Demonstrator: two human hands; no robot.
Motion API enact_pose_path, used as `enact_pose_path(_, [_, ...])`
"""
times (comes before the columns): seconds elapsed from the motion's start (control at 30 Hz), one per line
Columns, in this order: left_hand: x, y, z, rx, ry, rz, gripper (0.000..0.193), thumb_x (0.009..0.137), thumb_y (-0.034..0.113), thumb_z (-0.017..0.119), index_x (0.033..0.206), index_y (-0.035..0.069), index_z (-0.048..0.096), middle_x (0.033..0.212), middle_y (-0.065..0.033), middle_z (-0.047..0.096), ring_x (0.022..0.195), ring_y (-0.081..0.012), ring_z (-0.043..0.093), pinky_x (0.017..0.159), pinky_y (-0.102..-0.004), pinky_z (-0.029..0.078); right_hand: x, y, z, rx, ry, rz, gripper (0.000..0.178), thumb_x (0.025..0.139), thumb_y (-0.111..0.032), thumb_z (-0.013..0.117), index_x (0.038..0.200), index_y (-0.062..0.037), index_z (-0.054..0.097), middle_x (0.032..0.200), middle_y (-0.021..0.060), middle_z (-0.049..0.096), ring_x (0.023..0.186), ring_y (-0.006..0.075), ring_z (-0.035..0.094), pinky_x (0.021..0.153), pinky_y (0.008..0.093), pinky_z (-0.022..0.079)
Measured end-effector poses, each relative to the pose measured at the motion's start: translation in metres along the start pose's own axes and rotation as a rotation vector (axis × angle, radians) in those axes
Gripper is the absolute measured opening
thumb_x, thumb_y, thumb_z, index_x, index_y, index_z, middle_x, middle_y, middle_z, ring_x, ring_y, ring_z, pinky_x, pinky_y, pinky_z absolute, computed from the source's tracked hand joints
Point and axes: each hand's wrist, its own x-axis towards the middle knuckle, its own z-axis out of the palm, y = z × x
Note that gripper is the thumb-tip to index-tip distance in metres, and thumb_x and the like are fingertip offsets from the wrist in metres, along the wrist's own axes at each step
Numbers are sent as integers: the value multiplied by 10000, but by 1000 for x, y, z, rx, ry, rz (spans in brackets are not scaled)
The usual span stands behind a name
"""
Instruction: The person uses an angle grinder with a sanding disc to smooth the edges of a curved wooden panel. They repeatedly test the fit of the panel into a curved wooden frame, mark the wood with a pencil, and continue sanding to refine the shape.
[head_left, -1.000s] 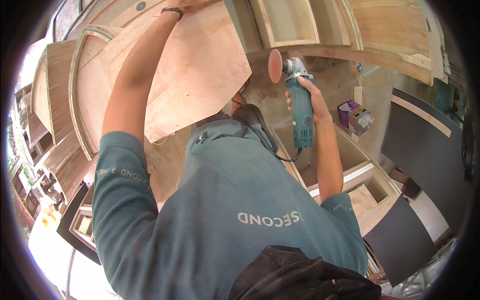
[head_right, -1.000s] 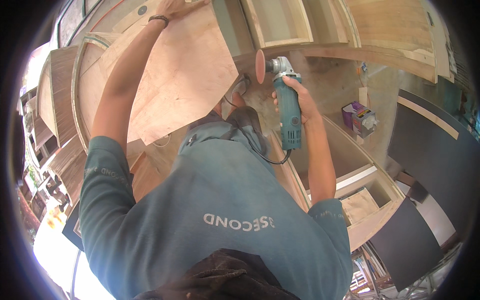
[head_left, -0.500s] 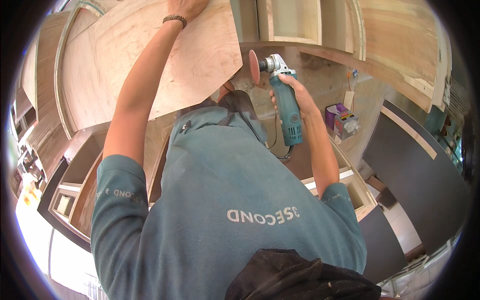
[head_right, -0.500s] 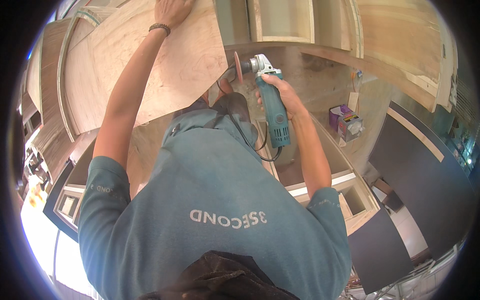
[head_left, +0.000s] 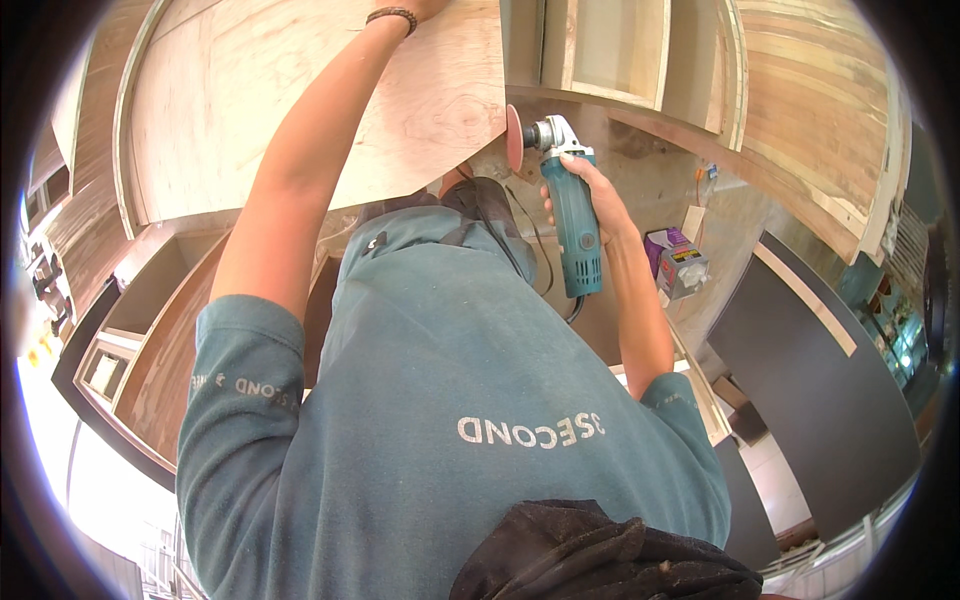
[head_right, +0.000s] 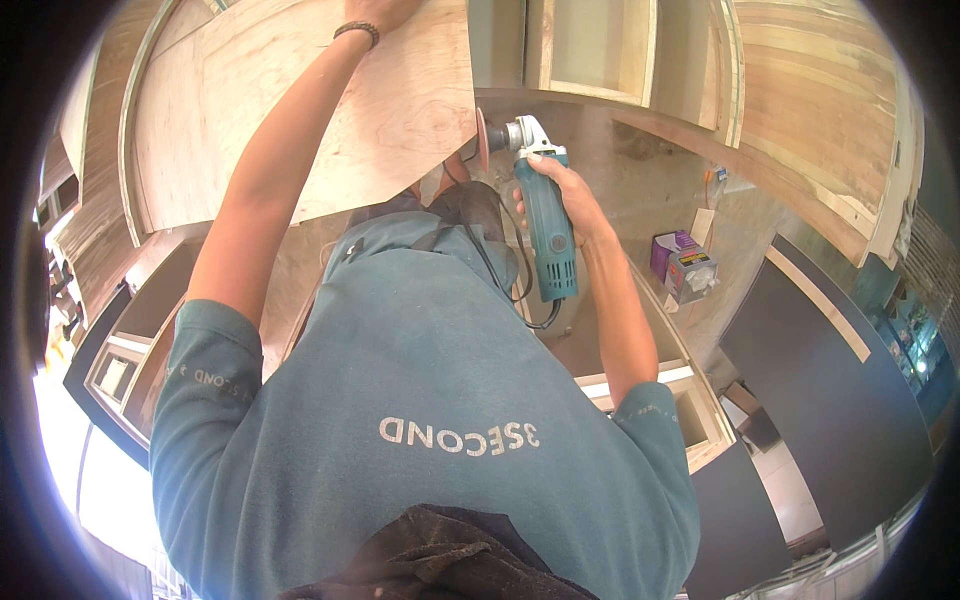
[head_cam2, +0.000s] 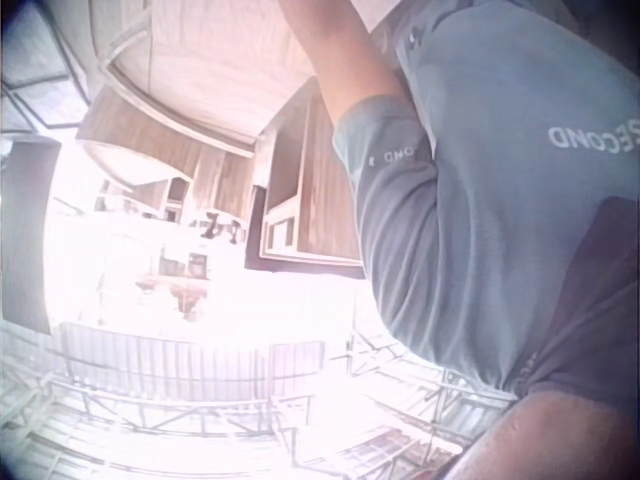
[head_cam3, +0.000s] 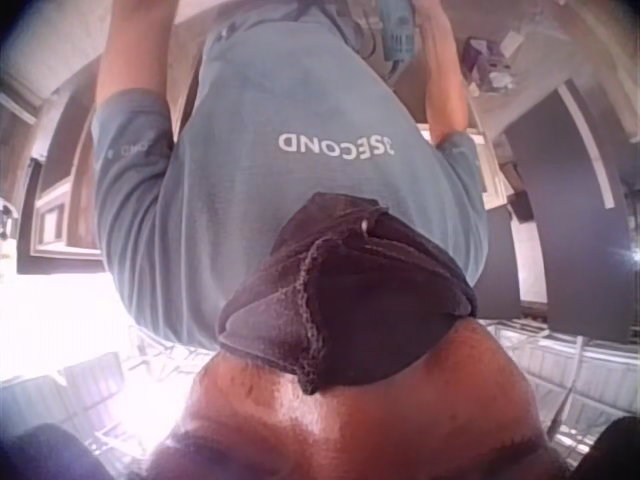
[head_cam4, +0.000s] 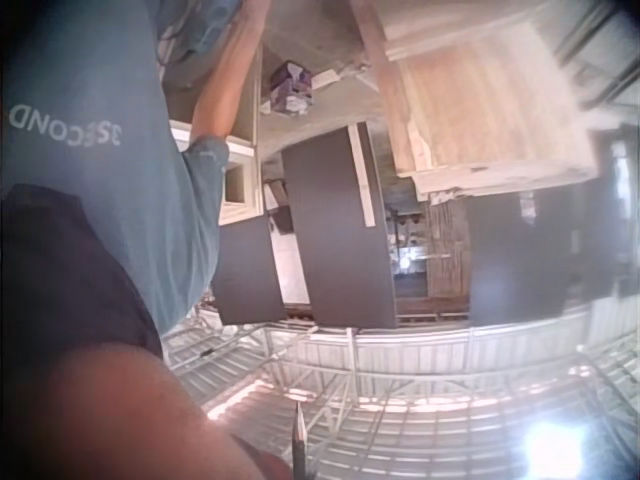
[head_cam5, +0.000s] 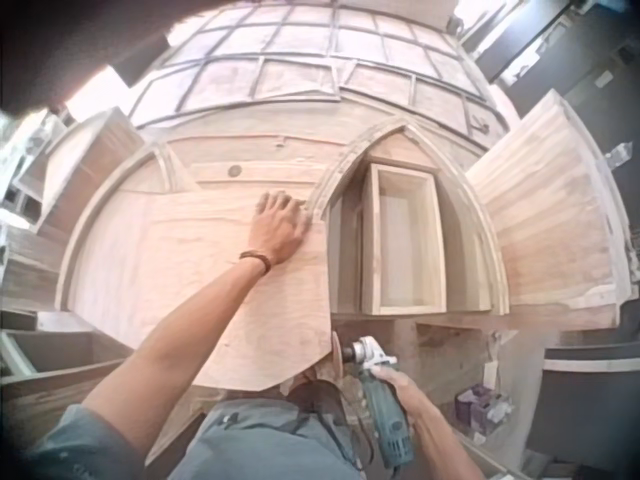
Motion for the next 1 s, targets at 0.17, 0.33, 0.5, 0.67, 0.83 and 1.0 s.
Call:
enact_pose_path(0.17, [0, -4, 3, 26, 10, 8, 445, 1024, 395, 488, 1235, 48, 670, 1249, -154, 632, 1297, -303, 511, 1212, -495, 268, 2, 3, 4, 8, 8, -11, 518, 940, -495, 662, 1164, -33, 598, 898, 117, 682, 735, 177, 688, 614, 349, 596])
enact_pose_path(0.33, [1, -6, 4, 61, 2, 8, 458, 1025, 397, 487, 1238, 35, 669, 1255, -162, 629, 1303, -306, 504, 1214, -491, 264, 3, 6, 6, 15, 13, -19, 546, 931, -507, 666, 1174, -24, 594, 902, 123, 681, 737, 175, 691, 610, 343, 598])
enact_pose_path(0.5, [1, -4, 3, 61, -4, 10, 459, 1025, 394, 486, 1244, 34, 669, 1252, -162, 629, 1301, -304, 503, 1211, -488, 266, 1, 7, 9, 23, 28, -29, 554, 923, -512, 674, 1175, -24, 596, 903, 123, 681, 733, 174, 690, 608, 343, 597])
enact_pose_path(0.67, [1, -4, 4, 33, 1, 7, 457, 1021, 390, 487, 1248, 37, 669, 1244, -160, 631, 1293, -304, 508, 1207, -487, 270, 1, 7, 10, 33, 23, -30, 529, 927, -509, 673, 1159, -40, 602, 894, 115, 683, 732, 171, 690, 605, 341, 592])
enact_pose_path(0.83, [1, -4, 5, 31, 4, 5, 450, 1017, 380, 489, 1247, 38, 669, 1241, -161, 633, 1288, -307, 516, 1208, -491, 275, 0, 7, 12, 0, 58, -44, 512, 929, -508, 671, 1145, -48, 604, 887, 114, 690, 729, 170, 694, 603, 337, 591])
enact_pose_path(1.0, [1, -4, 4, 24, 2, 5, 448, 1014, 377, 492, 1245, 36, 669, 1241, -164, 635, 1290, -310, 518, 1213, -495, 275, 1, 8, 11, 3, 56, -42, 507, 928, -506, 673, 1136, -49, 608, 881, 115, 692, 727, 171, 697, 605, 337, 592])
